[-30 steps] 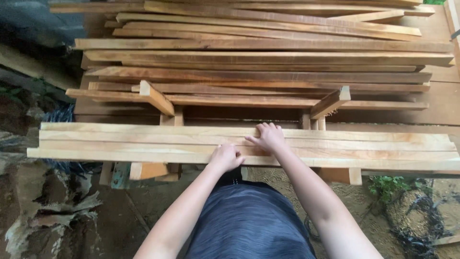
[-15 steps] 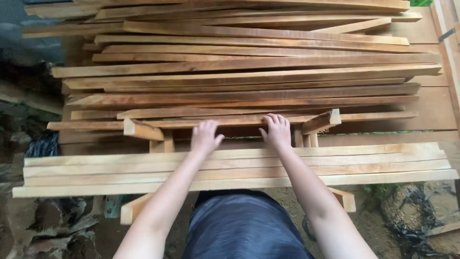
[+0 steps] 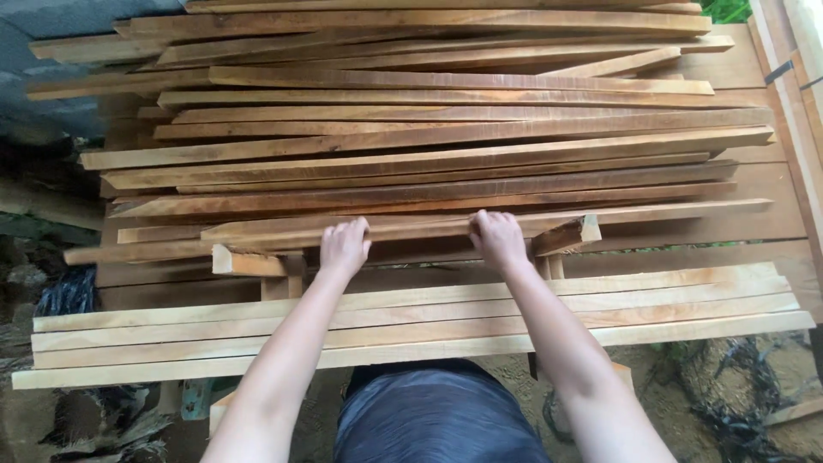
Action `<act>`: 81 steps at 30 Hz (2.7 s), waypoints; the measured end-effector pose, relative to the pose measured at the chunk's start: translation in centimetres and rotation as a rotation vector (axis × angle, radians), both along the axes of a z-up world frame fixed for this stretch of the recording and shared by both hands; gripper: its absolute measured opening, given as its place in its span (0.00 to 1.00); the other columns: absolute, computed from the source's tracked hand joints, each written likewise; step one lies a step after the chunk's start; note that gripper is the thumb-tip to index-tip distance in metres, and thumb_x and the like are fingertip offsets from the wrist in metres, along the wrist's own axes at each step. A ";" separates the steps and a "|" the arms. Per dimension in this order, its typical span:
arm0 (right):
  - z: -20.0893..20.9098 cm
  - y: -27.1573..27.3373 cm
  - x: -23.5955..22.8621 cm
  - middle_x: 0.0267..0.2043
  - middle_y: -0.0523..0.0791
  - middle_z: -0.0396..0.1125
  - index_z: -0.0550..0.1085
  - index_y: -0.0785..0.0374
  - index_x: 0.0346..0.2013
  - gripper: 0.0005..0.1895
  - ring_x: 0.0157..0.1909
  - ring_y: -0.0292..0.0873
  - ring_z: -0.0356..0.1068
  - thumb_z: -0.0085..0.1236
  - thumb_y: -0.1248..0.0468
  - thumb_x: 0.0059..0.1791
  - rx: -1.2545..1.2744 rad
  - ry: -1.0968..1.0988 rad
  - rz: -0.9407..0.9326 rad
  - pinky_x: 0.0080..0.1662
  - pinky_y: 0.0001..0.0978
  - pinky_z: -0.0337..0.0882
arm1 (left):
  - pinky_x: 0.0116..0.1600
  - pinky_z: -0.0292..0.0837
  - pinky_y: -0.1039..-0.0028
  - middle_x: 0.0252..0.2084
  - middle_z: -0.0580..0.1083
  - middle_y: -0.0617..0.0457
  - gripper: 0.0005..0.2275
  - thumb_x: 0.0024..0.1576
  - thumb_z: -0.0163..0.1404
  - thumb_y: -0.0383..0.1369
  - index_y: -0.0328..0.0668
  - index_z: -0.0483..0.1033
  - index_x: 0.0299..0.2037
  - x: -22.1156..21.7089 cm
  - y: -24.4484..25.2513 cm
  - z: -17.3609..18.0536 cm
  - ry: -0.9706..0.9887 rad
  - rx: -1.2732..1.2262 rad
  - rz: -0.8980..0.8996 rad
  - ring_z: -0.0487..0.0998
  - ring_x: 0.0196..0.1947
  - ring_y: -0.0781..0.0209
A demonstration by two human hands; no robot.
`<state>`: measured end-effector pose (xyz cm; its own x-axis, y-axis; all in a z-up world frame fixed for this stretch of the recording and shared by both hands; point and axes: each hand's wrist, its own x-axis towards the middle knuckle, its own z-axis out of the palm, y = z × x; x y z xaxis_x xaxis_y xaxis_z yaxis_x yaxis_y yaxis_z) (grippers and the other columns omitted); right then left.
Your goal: The recorder is sorting and arranging thin wood planks on a wooden rack or workbench.
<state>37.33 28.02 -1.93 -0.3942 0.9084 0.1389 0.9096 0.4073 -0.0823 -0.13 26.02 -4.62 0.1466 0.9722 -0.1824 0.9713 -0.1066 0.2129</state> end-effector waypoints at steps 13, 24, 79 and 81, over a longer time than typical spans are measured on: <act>18.9 2.0 -1.7 0.38 0.37 0.71 0.76 0.46 0.43 0.29 0.47 0.43 0.71 0.77 0.57 0.29 0.516 0.286 0.045 0.56 0.37 0.66 | 0.61 0.58 0.54 0.46 0.75 0.60 0.23 0.41 0.62 0.44 0.60 0.75 0.49 -1.4 2.7 23.2 -0.016 0.428 -0.045 0.72 0.55 0.55; 12.3 -13.4 0.0 0.47 0.35 0.75 0.79 0.42 0.47 0.27 0.50 0.45 0.72 0.70 0.60 0.33 0.302 0.381 0.021 0.54 0.41 0.65 | 0.66 0.57 0.54 0.50 0.76 0.64 0.24 0.40 0.61 0.42 0.65 0.76 0.50 0.5 -14.8 18.7 -0.070 0.341 0.070 0.73 0.56 0.58; 4.6 -19.3 -1.0 0.45 0.39 0.72 0.79 0.48 0.45 0.21 0.49 0.47 0.72 0.63 0.41 0.45 -0.247 0.225 0.070 0.49 0.43 0.72 | 0.72 0.58 0.49 0.59 0.73 0.55 0.30 0.48 0.59 0.57 0.55 0.74 0.58 2.2 -19.2 10.6 -0.125 -0.378 0.069 0.67 0.67 0.52; 4.7 -19.3 -1.5 0.46 0.39 0.72 0.79 0.48 0.45 0.24 0.50 0.47 0.71 0.64 0.38 0.43 -0.261 0.177 0.049 0.50 0.43 0.71 | 0.70 0.60 0.51 0.58 0.72 0.57 0.32 0.45 0.61 0.59 0.55 0.74 0.57 2.1 -18.6 8.4 -0.078 -0.386 0.069 0.67 0.67 0.54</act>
<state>35.78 8.73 2.79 -0.4290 0.9029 -0.0259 0.8514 0.3946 -0.3455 2.01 7.42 3.77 0.1109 0.8424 -0.5273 0.9527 0.0609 0.2976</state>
